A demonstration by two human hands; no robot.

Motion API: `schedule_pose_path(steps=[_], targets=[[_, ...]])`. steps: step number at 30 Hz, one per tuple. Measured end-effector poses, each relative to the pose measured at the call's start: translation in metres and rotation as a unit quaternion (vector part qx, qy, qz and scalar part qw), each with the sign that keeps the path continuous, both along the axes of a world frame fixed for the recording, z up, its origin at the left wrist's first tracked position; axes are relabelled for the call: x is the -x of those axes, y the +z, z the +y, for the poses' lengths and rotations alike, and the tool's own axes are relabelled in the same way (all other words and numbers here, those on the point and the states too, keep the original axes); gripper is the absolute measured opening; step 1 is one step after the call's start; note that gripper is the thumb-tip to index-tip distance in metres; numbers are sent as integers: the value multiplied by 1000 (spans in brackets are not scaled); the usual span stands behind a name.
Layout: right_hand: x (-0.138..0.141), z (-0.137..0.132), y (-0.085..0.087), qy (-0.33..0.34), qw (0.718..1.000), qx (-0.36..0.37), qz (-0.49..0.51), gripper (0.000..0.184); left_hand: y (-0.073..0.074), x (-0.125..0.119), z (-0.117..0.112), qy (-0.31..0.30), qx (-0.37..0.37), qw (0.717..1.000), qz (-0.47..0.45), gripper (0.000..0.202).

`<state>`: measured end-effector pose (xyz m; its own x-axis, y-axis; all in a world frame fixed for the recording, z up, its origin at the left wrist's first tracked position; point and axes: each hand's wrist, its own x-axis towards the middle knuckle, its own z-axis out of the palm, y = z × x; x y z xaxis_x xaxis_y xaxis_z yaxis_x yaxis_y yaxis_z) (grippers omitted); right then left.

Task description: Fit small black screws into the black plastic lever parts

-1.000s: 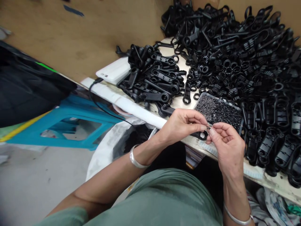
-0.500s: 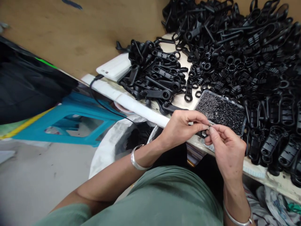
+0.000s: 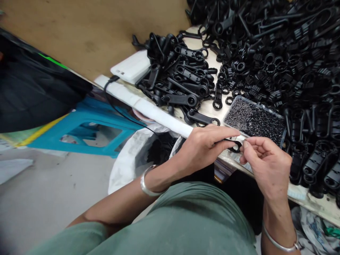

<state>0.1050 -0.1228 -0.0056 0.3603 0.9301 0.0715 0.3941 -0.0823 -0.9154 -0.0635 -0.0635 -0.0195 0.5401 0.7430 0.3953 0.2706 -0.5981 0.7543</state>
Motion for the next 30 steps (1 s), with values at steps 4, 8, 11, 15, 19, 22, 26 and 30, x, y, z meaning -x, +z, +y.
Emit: schedule_pose_path(steps=[4, 8, 11, 15, 19, 22, 26, 30], targets=[[-12, -8, -9, 64, 989, 18, -131, 15, -4, 17, -4, -24, -105, 982, 156, 13], [-13, -12, -16, 107, 953, -4, -284, 15, -11, 17, -8, -15, -127, 970, 209, 16], [-8, -11, -16, 126, 925, -26, -358, 17, -15, 14, -10, -10, -142, 970, 196, 18], [-4, -10, -16, 151, 891, -52, -424, 17, -15, 12, -11, -9, -136, 972, 190, 17], [2, -9, -16, 170, 859, -54, -479, 21, -15, 14, -10, -16, -125, 974, 188, 16], [9, -8, -12, 172, 845, -17, -505, 28, -18, 14, -10, -19, -116, 977, 176, 17], [11, -7, -8, 152, 881, 48, -446, 29, -24, 12, -9, -21, -95, 985, 143, 18], [-1, -7, -9, 136, 960, 153, -190, 30, -25, 12, -11, -41, -80, 987, 136, 18]])
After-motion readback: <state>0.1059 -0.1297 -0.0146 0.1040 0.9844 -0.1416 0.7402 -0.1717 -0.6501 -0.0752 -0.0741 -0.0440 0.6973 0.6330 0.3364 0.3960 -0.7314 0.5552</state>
